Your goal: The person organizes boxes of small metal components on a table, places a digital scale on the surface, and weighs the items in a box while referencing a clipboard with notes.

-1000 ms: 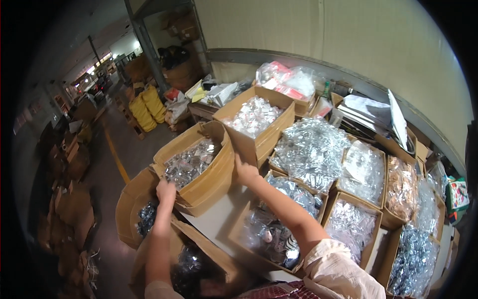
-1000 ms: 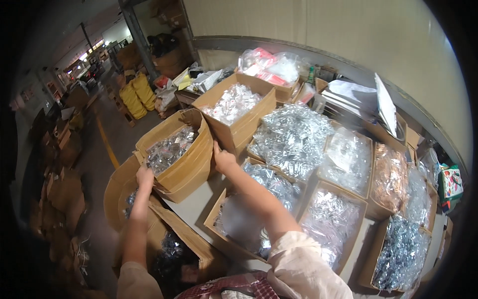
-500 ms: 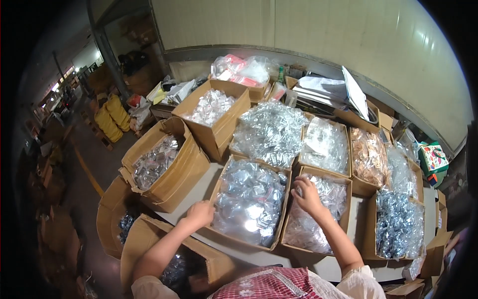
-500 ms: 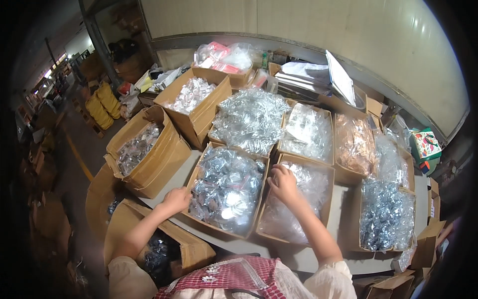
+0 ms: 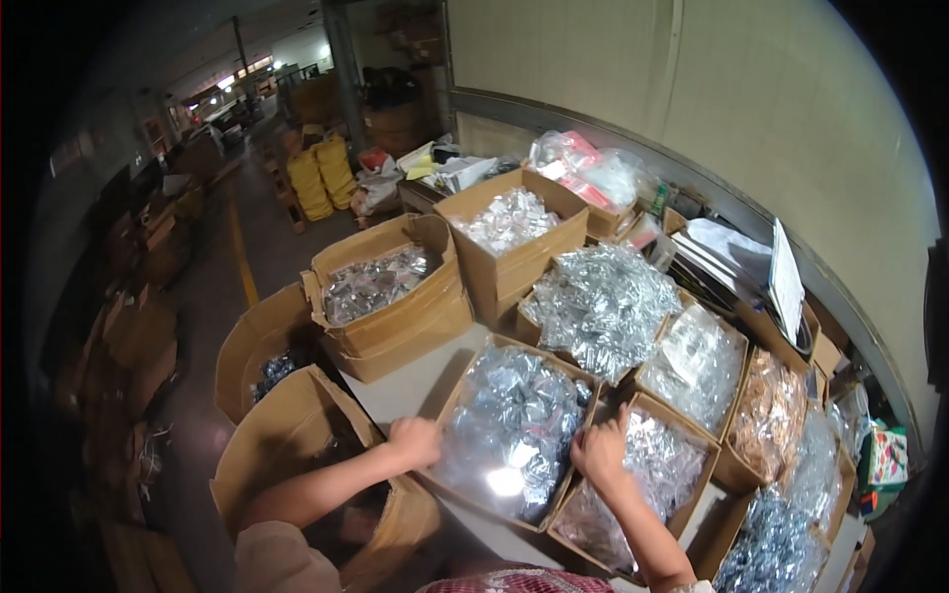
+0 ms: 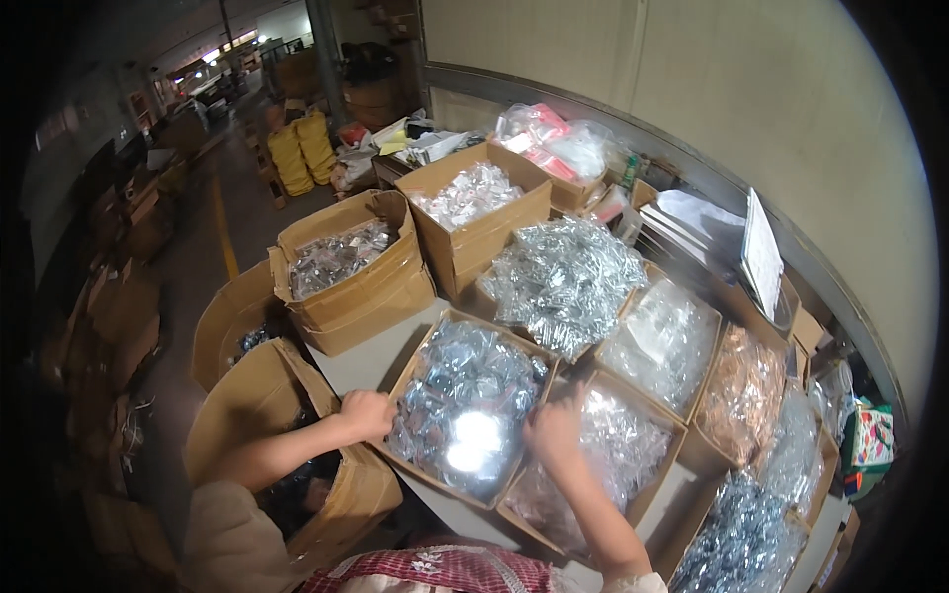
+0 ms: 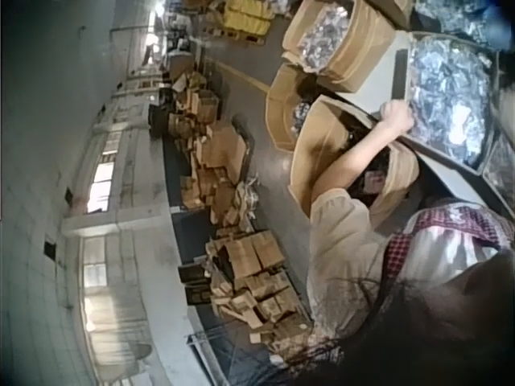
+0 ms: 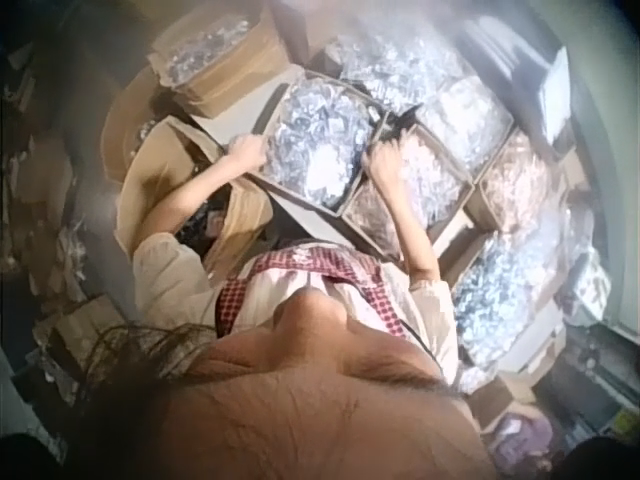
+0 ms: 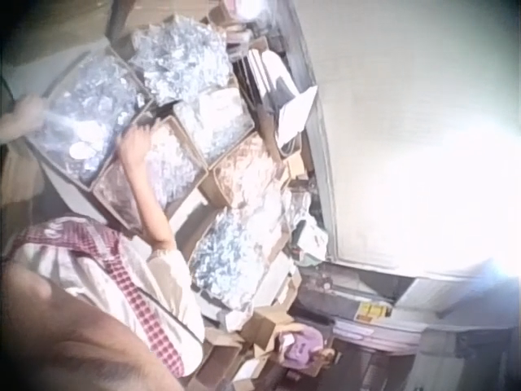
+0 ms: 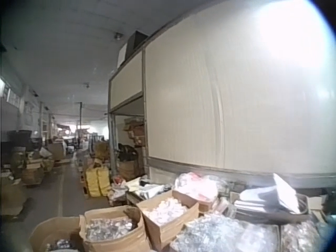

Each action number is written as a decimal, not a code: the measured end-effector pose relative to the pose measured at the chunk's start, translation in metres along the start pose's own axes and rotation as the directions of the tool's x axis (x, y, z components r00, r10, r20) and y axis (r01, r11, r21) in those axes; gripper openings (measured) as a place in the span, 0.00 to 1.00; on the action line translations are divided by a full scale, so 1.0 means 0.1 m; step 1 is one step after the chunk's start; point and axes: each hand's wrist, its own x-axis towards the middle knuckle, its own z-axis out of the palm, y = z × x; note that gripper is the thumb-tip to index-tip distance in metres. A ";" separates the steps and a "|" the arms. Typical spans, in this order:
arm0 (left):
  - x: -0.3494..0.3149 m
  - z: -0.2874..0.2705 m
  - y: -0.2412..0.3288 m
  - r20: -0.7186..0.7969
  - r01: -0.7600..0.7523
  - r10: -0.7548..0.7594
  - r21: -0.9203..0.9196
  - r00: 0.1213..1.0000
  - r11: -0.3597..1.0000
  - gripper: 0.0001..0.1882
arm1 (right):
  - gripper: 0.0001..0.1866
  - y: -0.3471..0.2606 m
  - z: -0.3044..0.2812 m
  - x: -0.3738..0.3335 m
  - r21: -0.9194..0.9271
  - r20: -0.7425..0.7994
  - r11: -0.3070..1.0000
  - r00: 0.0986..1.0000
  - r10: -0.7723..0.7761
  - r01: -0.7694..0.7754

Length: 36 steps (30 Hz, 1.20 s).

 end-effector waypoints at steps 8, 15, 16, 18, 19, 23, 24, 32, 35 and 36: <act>0.13 -0.09 -0.18 0.183 0.048 -0.049 0.009 0.982 0.999 0.15 | 0.15 -0.12 0.07 -0.05 0.227 0.099 0.962 0.987 0.130 -0.149; 0.59 -0.03 -0.66 -0.031 -0.068 0.070 0.071 0.997 0.995 0.19 | 0.18 -0.35 -0.05 0.02 0.338 0.150 0.926 0.981 0.122 -0.167; 0.65 -0.07 -0.77 -0.022 -0.069 0.071 0.109 0.997 0.992 0.20 | 0.17 -0.44 -0.09 0.03 0.331 0.213 0.930 0.973 0.089 -0.158; 0.83 -0.20 -0.92 -0.011 -0.042 0.044 0.123 0.999 0.991 0.19 | 0.18 -0.59 -0.10 0.01 0.378 0.257 0.919 0.966 0.006 -0.107; 0.93 -0.29 -0.89 -0.006 -0.026 0.027 0.161 1.000 0.987 0.18 | 0.20 -0.62 -0.06 -0.03 0.429 0.232 0.901 0.972 -0.041 -0.064; 1.07 -0.38 -0.92 -0.090 0.027 -0.017 0.116 0.996 0.993 0.15 | 0.22 -0.62 -0.23 0.29 0.807 0.487 0.518 0.815 -0.313 -0.283; 1.05 -0.31 -0.99 -0.126 0.044 -0.027 0.136 0.992 0.990 0.15 | 0.22 -0.55 -0.32 0.47 0.773 0.460 0.594 0.842 -0.282 -0.224; 1.07 -0.35 -0.76 -0.158 -0.014 0.039 0.154 0.987 0.988 0.13 | 0.26 0.08 0.09 1.72 -0.095 0.214 0.811 0.807 -0.550 0.578; 1.00 -0.34 -0.79 -0.140 0.011 0.010 0.148 0.990 0.989 0.14 | 0.32 0.02 0.48 1.90 -0.254 0.323 0.697 0.738 -0.593 0.671; 0.98 -0.29 -0.85 -0.169 0.013 0.015 0.160 0.986 0.987 0.14 | 0.33 -0.02 0.55 1.89 -0.301 0.374 0.660 0.722 -0.582 0.688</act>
